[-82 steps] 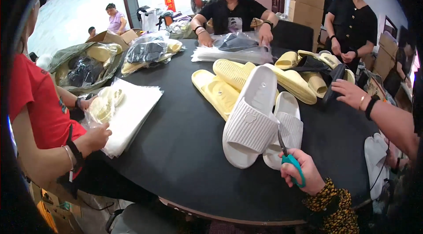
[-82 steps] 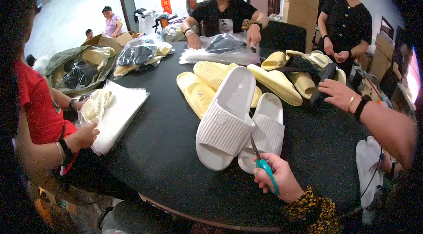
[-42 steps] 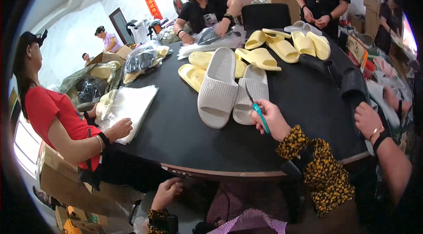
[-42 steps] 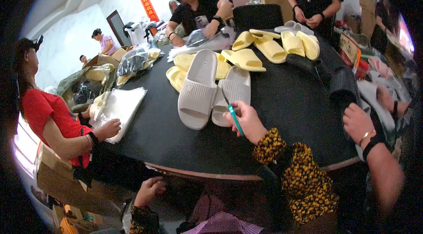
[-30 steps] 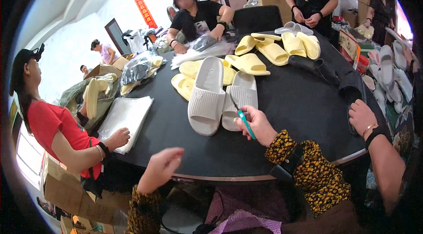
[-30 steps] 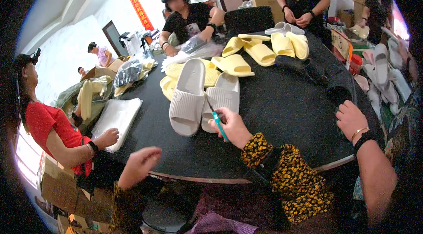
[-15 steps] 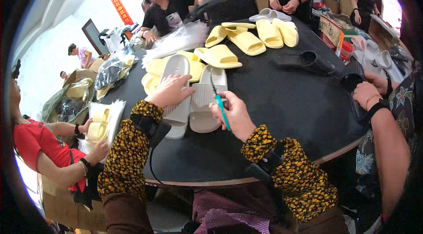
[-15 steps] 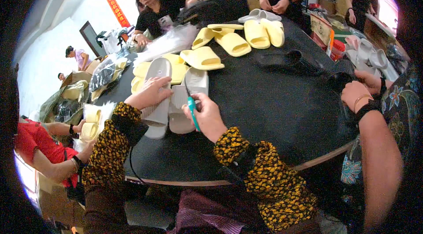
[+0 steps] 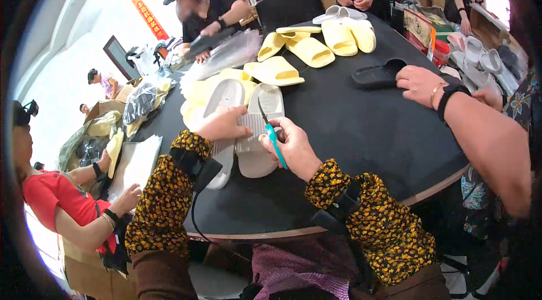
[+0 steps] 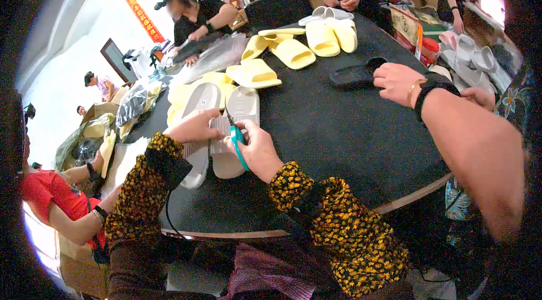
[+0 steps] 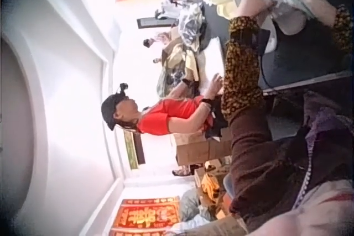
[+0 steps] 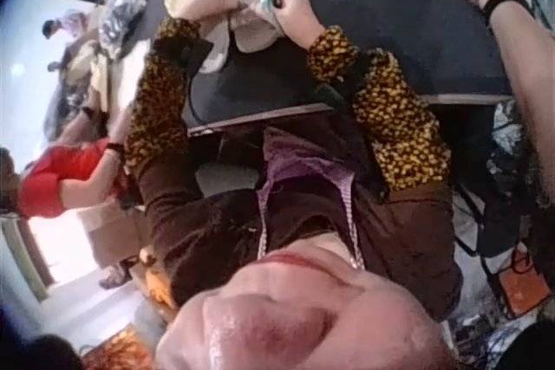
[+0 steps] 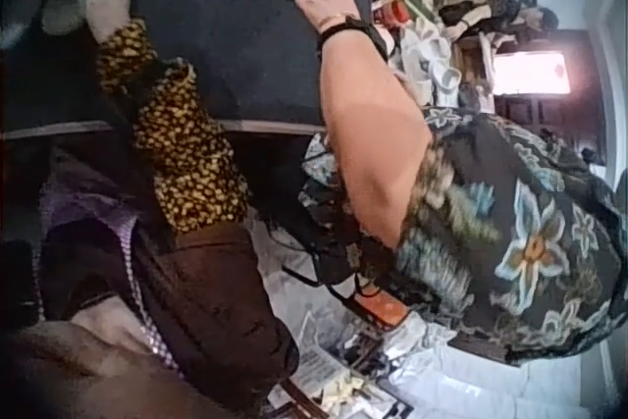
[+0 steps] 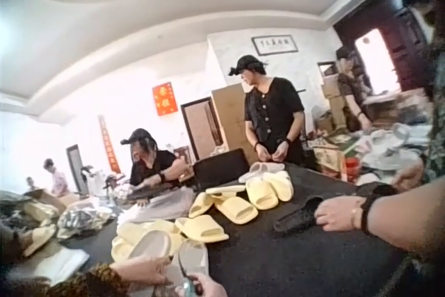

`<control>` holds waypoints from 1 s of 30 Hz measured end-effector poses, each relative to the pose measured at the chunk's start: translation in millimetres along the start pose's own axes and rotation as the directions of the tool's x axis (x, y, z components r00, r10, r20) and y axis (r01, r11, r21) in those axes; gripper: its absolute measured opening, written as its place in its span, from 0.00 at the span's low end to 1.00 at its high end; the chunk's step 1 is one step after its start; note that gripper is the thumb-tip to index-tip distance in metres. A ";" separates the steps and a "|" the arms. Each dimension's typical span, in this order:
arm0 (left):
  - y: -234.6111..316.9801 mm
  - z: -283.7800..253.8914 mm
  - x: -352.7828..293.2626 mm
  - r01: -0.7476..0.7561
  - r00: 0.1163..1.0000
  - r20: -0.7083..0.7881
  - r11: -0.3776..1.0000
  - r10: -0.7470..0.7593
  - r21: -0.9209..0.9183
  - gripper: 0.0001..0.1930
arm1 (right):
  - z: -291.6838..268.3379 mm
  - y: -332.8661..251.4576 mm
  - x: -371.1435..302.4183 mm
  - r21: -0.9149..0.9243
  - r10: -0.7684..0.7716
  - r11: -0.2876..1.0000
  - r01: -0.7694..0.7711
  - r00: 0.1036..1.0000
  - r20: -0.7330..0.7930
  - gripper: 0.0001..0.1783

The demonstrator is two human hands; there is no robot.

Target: Trimming excess material or thread from molded sandals using scissors.

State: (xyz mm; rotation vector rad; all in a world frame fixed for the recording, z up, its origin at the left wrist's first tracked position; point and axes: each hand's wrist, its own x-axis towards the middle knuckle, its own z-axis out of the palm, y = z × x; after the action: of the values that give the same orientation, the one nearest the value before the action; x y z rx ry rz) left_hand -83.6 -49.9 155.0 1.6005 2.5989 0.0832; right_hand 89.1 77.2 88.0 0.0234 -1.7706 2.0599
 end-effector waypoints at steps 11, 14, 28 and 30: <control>19.4 -53.4 -97.8 0.428 0.877 -0.102 0.860 -0.469 -0.276 0.21 | -3.7 -13.4 -8.2 -0.029 0.087 0.996 -0.088 0.996 -0.007 0.24; -4.6 -56.9 -126.9 0.481 0.821 -0.169 0.820 -0.545 -0.311 0.21 | -1.4 -5.9 -7.8 -0.047 0.049 0.998 -0.048 0.999 0.021 0.23; 2.6 16.1 -146.4 0.453 0.837 0.285 0.300 -0.467 -0.839 0.15 | 5.0 -8.3 -13.2 -0.093 0.087 0.992 -0.079 0.992 0.087 0.22; 12.8 27.3 -140.3 0.240 0.933 0.084 0.431 -0.349 -0.870 0.19 | 5.2 -9.6 -13.5 -0.076 0.101 0.993 -0.095 0.992 0.081 0.22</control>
State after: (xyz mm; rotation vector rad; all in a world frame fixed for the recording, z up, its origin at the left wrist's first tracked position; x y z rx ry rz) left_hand -6.6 -169.4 135.5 0.7319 2.1608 1.2791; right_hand 103.2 69.1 94.1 0.0027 -1.9321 2.0890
